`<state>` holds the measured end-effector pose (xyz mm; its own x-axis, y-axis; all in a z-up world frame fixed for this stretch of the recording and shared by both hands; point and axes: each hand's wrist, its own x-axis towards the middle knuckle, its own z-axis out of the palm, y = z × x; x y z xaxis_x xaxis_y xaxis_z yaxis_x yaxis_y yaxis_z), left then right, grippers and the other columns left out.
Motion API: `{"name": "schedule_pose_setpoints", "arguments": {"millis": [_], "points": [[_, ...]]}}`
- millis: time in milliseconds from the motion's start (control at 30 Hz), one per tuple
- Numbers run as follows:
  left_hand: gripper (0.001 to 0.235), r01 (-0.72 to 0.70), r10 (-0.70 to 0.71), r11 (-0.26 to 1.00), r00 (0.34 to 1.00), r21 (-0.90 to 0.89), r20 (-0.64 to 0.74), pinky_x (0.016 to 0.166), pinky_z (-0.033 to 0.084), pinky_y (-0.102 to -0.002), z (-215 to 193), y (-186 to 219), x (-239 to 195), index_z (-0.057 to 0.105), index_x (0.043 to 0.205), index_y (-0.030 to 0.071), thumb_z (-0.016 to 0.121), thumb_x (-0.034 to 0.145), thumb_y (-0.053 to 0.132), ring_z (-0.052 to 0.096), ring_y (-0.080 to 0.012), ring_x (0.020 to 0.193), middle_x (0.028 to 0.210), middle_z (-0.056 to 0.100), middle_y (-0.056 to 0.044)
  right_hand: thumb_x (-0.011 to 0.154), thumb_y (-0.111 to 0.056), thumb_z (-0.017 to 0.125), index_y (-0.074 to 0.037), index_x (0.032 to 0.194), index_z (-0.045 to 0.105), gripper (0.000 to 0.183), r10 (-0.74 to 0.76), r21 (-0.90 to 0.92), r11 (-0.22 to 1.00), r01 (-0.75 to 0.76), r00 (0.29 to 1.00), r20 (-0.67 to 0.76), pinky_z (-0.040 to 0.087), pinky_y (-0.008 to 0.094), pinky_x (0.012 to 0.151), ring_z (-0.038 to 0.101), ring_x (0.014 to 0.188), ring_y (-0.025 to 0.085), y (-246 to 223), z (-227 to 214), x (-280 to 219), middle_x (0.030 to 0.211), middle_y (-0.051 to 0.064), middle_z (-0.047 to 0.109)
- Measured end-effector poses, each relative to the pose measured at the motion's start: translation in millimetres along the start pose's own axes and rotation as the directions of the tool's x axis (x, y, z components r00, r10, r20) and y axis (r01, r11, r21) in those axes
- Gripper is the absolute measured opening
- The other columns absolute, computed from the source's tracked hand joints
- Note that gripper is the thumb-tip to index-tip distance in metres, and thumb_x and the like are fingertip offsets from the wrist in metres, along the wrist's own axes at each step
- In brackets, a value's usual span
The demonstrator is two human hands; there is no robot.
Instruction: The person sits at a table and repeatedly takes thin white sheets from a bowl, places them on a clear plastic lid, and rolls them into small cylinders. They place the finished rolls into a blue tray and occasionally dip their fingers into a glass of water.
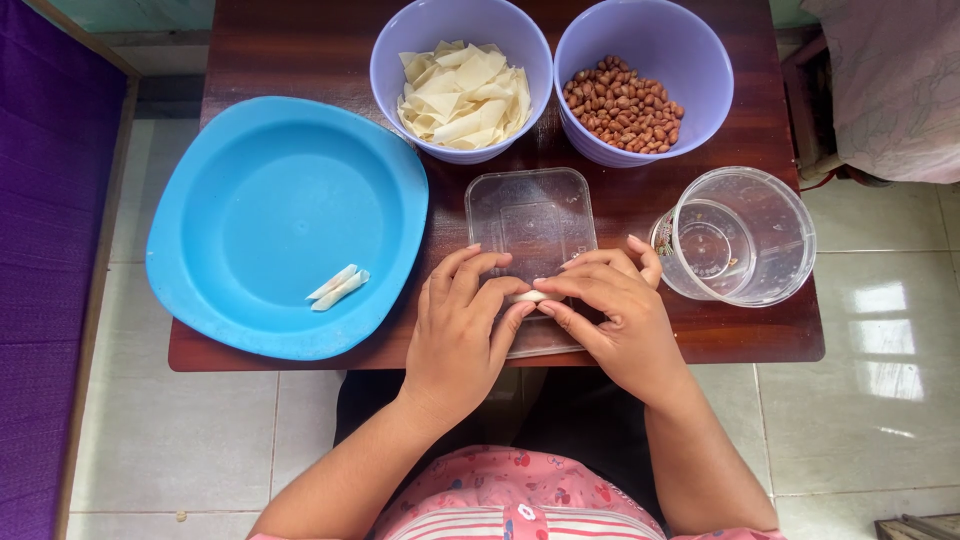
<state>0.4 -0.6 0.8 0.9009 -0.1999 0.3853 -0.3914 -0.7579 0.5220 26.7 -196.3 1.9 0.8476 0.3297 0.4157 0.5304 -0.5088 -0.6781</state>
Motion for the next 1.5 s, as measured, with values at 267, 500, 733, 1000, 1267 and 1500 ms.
{"name": "schedule_pose_setpoints", "arguments": {"millis": [267, 500, 733, 1000, 1267, 1500], "points": [[0.022, -0.049, 0.05, 0.999, 0.996, 0.022, -0.073, 0.114, 0.033, -0.047, 11.5, -6.4, -3.8, 0.069, 0.12, 0.024, 0.065, 0.101, 0.035, 0.058, -0.018, 0.112, 0.104, 0.065, 0.004, 0.09, -0.022, 0.079, -0.019, 0.104, 0.078, 0.014, -0.001, -0.025, 1.0, 0.001, 1.0, 0.021, 0.016, 0.046, 0.115, 0.066, 0.105, 0.019, 0.3, 0.2, 2.1, 0.093, -0.003, 0.075], [0.024, -0.075, 0.066, 0.997, 0.979, -0.035, -0.194, 0.113, 0.038, -0.047, 12.2, -0.8, -7.7, 0.071, 0.121, 0.019, 0.069, 0.1, 0.029, 0.065, -0.017, 0.101, 0.098, 0.068, 0.001, 0.091, -0.022, 0.078, -0.018, 0.105, 0.078, 0.014, -0.045, -0.077, 0.996, 0.049, 0.997, 0.058, 0.02, 0.045, 0.115, 0.067, 0.103, 0.02, -11.0, -6.9, 6.9, 0.092, -0.002, 0.075], [0.025, -0.014, -0.008, 0.995, 0.975, -0.099, -0.22, 0.112, 0.04, -0.046, -41.5, 3.2, -22.1, 0.073, 0.121, 0.017, 0.073, 0.097, 0.023, 0.067, -0.0187, 0.099, 0.099, 0.071, 0.0, 0.09, -0.022, 0.078, -0.019, 0.104, 0.078, 0.015, -0.094, -0.032, 0.994, 0.101, 0.981, 0.167, 0.02, 0.046, 0.114, 0.066, 0.104, 0.019, -47.1, -2.7, 29.6, 0.09, -0.004, 0.074], [0.016, 0.183, -0.18, 0.983, 0.949, -0.012, -0.257, 0.112, 0.037, -0.046, -116.9, -18.4, -34.0, 0.075, 0.102, 0.007, 0.079, 0.087, 0.011, 0.066, -0.0186, 0.089, 0.096, 0.075, -0.001, 0.085, -0.015, 0.076, -0.015, 0.103, 0.077, 0.018, -0.288, 0.073, 0.957, 0.282, 0.874, 0.392, 0.026, 0.04, 0.104, 0.057, 0.09, 0.016, -101.1, 34.8, 92.4, 0.094, -0.002, 0.069], [0.014, 0.305, -0.278, 0.95, 0.922, 0.061, -0.271, 0.114, 0.034, -0.049, -131.0, -56.9, -36.1, 0.078, 0.101, 0.008, 0.075, 0.09, 0.016, 0.066, -0.0185, 0.088, 0.094, 0.075, -0.002, 0.087, -0.015, 0.078, -0.015, 0.098, 0.078, 0.01, -0.341, 0.111, 0.937, 0.33, 0.804, 0.487, 0.025, 0.045, 0.107, 0.055, 0.084, 0.015, -96.9, 86.1, 135.7, 0.093, -0.002, 0.066], [0.013, 0.36, -0.34, 0.923, 0.928, 0.133, -0.155, 0.121, 0.018, -0.063, -120.7, -83.8, -29.4, 0.079, 0.098, 0.009, 0.075, 0.087, 0.017, 0.065, -0.0216, 0.084, 0.085, 0.07, -0.002, 0.084, -0.015, 0.078, -0.015, 0.095, 0.079, 0.01, -0.296, 0.003, 0.937, 0.349, 0.792, 0.534, 0.026, 0.048, 0.107, 0.055, 0.088, 0.017, -85.0, 108.8, 140.7, 0.09, -0.001, 0.064]]}}
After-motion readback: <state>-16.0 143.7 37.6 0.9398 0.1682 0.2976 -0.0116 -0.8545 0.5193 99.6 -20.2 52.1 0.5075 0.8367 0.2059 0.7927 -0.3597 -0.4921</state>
